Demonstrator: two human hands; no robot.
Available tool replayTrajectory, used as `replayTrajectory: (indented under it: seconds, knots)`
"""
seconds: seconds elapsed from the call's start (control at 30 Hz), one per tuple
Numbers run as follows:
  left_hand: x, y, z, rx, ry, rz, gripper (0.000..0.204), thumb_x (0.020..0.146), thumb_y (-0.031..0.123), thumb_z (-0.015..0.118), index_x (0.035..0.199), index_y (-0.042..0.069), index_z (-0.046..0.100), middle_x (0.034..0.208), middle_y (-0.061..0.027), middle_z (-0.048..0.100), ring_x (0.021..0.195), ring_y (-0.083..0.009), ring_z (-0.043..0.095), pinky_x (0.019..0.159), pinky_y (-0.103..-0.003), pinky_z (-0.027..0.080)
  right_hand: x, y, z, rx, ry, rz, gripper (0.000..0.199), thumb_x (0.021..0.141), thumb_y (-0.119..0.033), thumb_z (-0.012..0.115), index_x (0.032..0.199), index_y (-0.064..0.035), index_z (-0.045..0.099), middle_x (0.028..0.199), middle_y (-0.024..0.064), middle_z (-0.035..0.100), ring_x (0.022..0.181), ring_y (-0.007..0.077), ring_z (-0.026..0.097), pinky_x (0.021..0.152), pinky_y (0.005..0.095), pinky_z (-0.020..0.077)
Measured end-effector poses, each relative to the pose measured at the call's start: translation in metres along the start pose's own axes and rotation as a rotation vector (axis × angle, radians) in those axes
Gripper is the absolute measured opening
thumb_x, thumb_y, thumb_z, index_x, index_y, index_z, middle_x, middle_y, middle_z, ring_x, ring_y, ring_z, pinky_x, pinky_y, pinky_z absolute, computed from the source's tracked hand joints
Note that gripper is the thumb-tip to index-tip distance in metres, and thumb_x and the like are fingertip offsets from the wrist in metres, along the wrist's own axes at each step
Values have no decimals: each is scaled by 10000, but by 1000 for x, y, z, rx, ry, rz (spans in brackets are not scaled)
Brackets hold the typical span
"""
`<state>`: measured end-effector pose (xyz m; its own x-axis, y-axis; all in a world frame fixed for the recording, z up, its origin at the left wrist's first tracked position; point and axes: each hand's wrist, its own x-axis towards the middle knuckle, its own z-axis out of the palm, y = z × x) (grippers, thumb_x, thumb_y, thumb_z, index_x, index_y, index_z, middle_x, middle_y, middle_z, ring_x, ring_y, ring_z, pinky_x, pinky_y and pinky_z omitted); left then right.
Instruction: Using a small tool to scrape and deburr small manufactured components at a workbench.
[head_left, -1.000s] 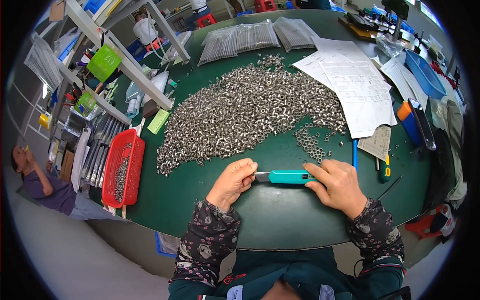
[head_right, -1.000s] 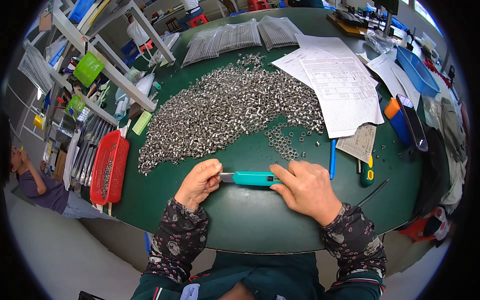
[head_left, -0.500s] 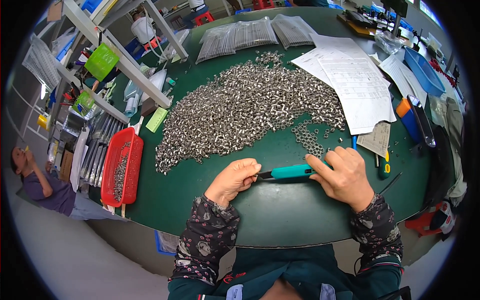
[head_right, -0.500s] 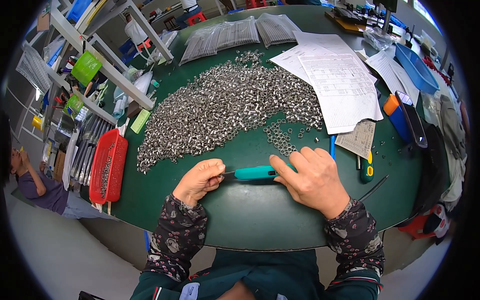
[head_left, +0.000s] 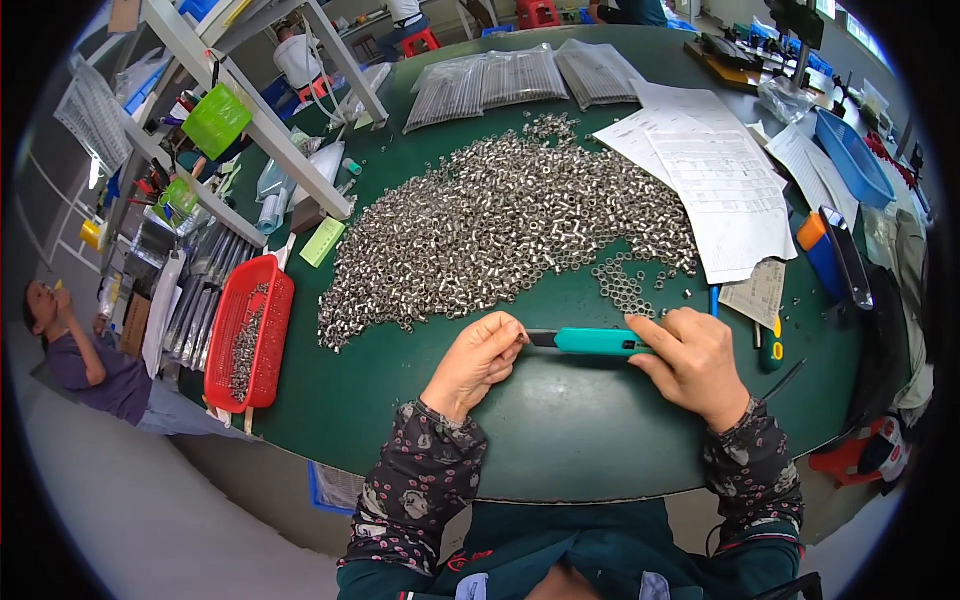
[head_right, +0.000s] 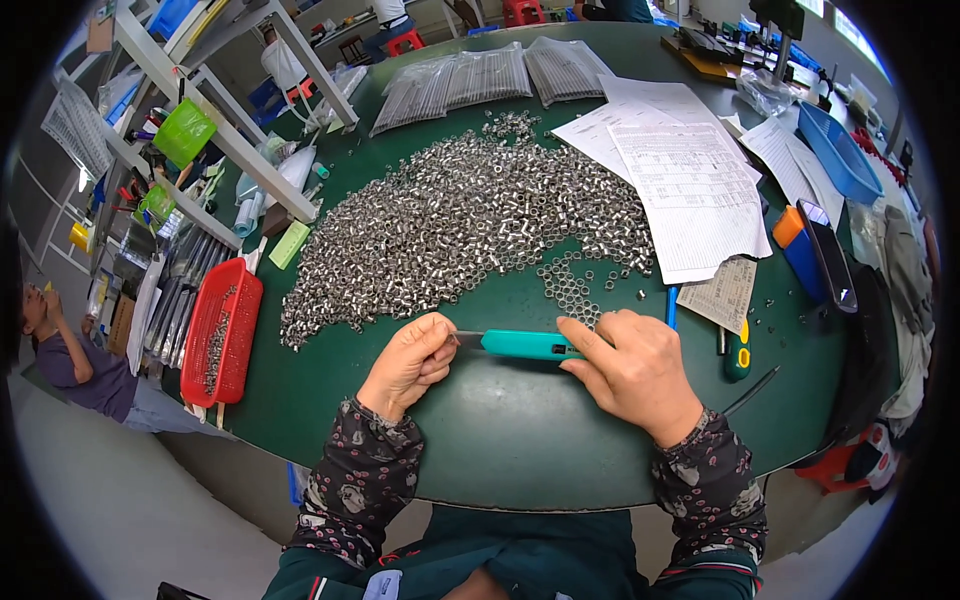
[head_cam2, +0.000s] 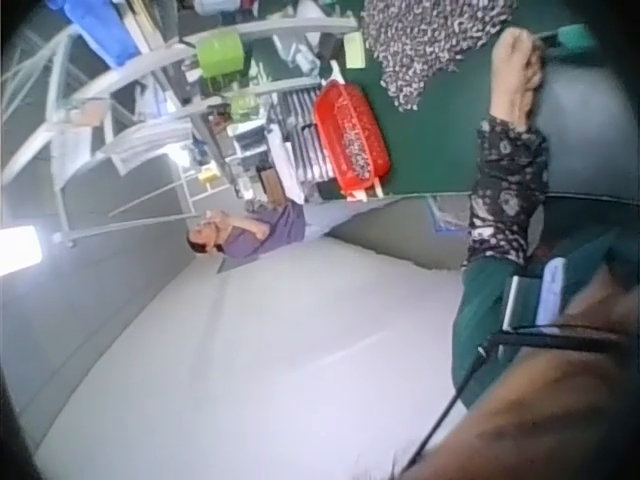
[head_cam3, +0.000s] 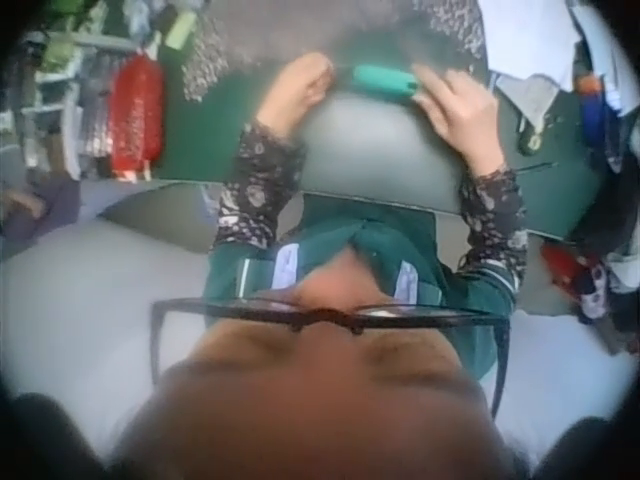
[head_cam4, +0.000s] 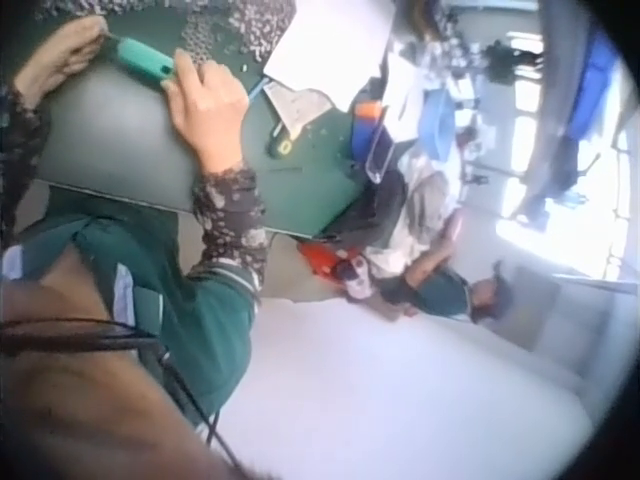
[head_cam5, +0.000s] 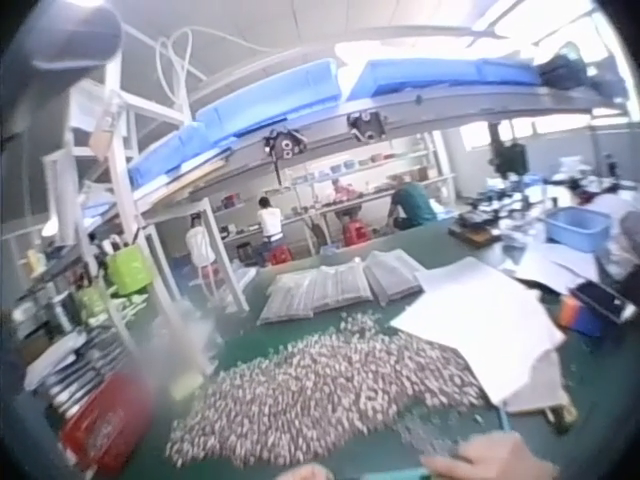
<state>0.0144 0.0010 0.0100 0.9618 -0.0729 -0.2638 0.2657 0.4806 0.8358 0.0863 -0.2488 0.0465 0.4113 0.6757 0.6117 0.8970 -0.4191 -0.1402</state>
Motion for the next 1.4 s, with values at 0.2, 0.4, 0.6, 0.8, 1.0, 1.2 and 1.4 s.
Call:
replayTrajectory:
  seconds: [0.2,0.4,0.6,0.8,1.0,1.2,1.4]
  knots:
    - [3,-3,1,-125,14,121,112,871,127,470,919,34,508,693,-1,462,470,-16,314,376,-138,236,-8,-4,8,309,-97,248,278,683,-204,644,933,-87,602,611,80,502,548,237,514,491,334,402]
    - [5,-4,-2,-58,60,167,109,863,90,474,952,33,500,750,-15,514,474,-20,330,375,-139,244,-11,-4,15,533,-185,462,251,716,-247,626,902,-78,619,699,119,582,608,278,560,545,345,435]
    - [6,-7,-1,-86,-12,204,112,863,78,467,967,42,492,774,-32,519,469,-21,330,375,-141,260,-10,-6,14,629,-263,538,261,735,-254,602,900,-52,615,768,137,605,686,293,580,598,345,448]
    - [7,-9,-2,-94,-14,240,114,862,63,461,972,41,480,826,-42,514,469,-31,324,377,-151,256,-12,-6,17,678,-278,570,261,742,-262,598,905,-58,617,783,139,610,700,289,587,607,340,450]
    - [6,-8,-1,-19,49,242,88,853,63,482,937,34,481,813,-35,501,474,-28,324,375,-150,245,-8,-9,11,747,-333,624,256,752,-249,592,908,-47,617,767,140,613,681,269,596,612,316,451]
    - [6,-11,2,-51,-8,265,102,848,87,505,930,28,493,740,-4,470,471,-21,317,379,-152,242,-13,-5,18,821,-326,606,262,767,-251,583,920,-41,613,763,145,614,672,258,599,611,308,450]
    - [3,-10,5,-38,12,287,98,848,91,507,919,24,508,632,35,409,466,-19,303,391,-154,239,-12,-5,16,800,-363,615,275,769,-268,578,916,-39,614,776,144,616,691,277,597,618,320,452]
